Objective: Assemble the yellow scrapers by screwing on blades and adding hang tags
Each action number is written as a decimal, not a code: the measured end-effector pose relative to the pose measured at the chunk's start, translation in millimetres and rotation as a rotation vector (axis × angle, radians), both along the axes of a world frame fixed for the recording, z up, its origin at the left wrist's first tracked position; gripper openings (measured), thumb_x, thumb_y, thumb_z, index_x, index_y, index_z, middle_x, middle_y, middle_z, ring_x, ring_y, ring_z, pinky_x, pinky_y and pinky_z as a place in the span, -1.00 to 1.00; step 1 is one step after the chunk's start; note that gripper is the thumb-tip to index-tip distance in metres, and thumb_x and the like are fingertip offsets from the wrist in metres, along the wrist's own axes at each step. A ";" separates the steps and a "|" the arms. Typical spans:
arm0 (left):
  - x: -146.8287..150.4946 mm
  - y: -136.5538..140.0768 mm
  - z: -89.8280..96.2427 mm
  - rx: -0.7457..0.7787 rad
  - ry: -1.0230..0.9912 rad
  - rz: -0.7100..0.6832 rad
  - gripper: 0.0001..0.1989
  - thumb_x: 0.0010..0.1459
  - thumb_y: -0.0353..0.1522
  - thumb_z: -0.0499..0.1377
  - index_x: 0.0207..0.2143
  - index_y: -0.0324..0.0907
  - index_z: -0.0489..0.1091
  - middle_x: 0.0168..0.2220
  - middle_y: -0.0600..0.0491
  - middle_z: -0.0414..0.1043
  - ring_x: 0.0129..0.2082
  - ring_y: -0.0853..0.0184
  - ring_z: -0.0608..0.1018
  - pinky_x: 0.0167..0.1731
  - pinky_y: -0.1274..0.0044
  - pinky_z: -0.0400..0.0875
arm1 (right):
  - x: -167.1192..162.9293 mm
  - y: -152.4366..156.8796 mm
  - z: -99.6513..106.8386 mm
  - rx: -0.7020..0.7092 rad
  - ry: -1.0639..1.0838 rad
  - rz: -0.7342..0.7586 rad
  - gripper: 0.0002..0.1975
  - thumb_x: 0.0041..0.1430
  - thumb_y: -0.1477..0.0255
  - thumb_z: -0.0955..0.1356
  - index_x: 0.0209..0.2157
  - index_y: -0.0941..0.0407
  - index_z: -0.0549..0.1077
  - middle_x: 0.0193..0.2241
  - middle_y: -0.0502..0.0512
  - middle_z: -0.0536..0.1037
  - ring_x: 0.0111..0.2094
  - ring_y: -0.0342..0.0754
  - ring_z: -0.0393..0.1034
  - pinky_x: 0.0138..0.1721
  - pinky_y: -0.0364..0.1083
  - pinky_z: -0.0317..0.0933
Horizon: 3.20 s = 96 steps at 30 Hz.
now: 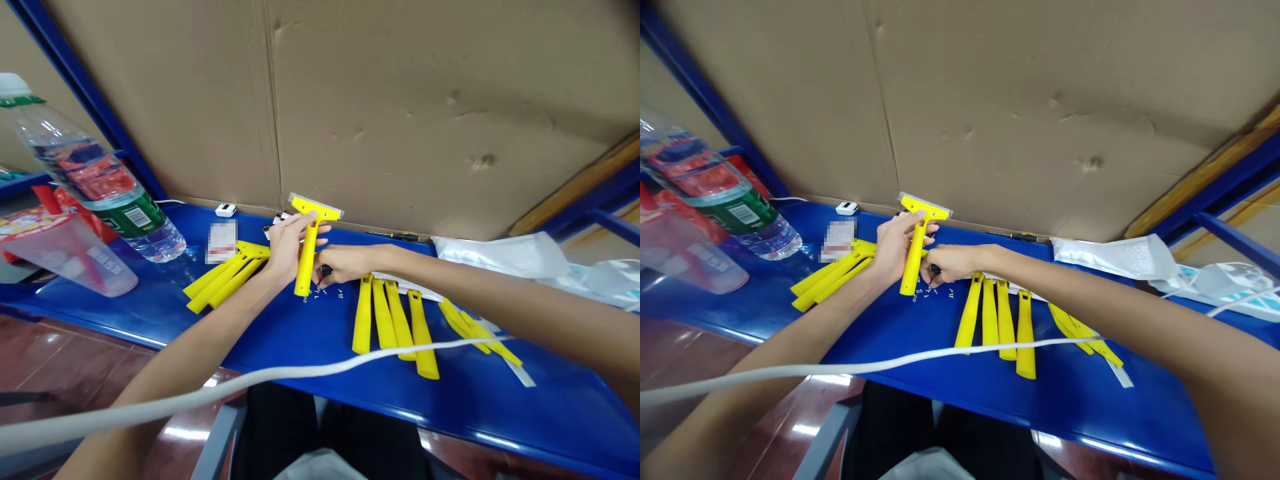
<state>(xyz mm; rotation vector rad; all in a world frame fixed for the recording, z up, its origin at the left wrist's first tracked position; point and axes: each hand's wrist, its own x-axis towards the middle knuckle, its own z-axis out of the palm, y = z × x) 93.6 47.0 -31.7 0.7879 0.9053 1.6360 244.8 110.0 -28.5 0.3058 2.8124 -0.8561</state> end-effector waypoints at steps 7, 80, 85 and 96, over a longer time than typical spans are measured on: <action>0.3 -1.2 -1.9 0.006 0.031 -0.015 -0.75 0.12 -0.27 0.51 -0.25 -0.22 0.60 -0.18 -0.12 0.72 -0.16 0.18 0.78 -0.37 0.58 0.67 | -0.4 -11.1 5.2 0.016 -0.038 0.041 -0.79 0.30 0.69 0.38 -0.15 0.20 0.64 -0.24 0.07 0.69 -0.28 -0.11 0.51 -0.19 -0.16 0.33; 27.2 -32.5 -1.2 -0.024 0.423 -0.472 -0.51 0.20 -0.16 0.47 -0.02 -0.19 0.34 -0.40 -0.02 0.63 -0.59 0.32 0.58 -0.60 0.55 0.47 | 84.8 -38.3 72.5 -0.237 0.221 -0.905 -0.74 0.34 0.20 0.51 -0.22 0.13 0.65 -0.75 -0.14 0.29 -0.72 -0.21 0.09 -0.71 -0.19 0.02; 35.1 -46.4 -9.4 0.196 0.734 -0.149 -0.14 0.16 -0.20 0.50 0.40 -0.05 0.18 0.15 -0.17 0.52 -0.17 0.22 0.70 -0.27 0.47 0.64 | 85.8 -36.4 74.9 -0.091 0.299 -0.889 -0.72 0.37 0.21 0.49 -0.17 0.15 0.69 -0.77 -0.10 0.36 -0.75 -0.18 0.20 -0.70 -0.18 0.10; 18.3 -48.1 -6.2 0.562 1.118 -0.121 -0.56 0.41 -0.34 0.21 0.29 0.05 0.57 0.47 -0.14 0.34 0.28 -0.06 0.57 0.34 0.07 0.45 | 87.7 -38.2 86.4 -0.143 0.409 -0.923 -0.72 0.33 0.21 0.48 -0.26 0.15 0.69 -0.76 -0.11 0.32 -0.72 -0.21 0.12 -0.68 -0.19 0.04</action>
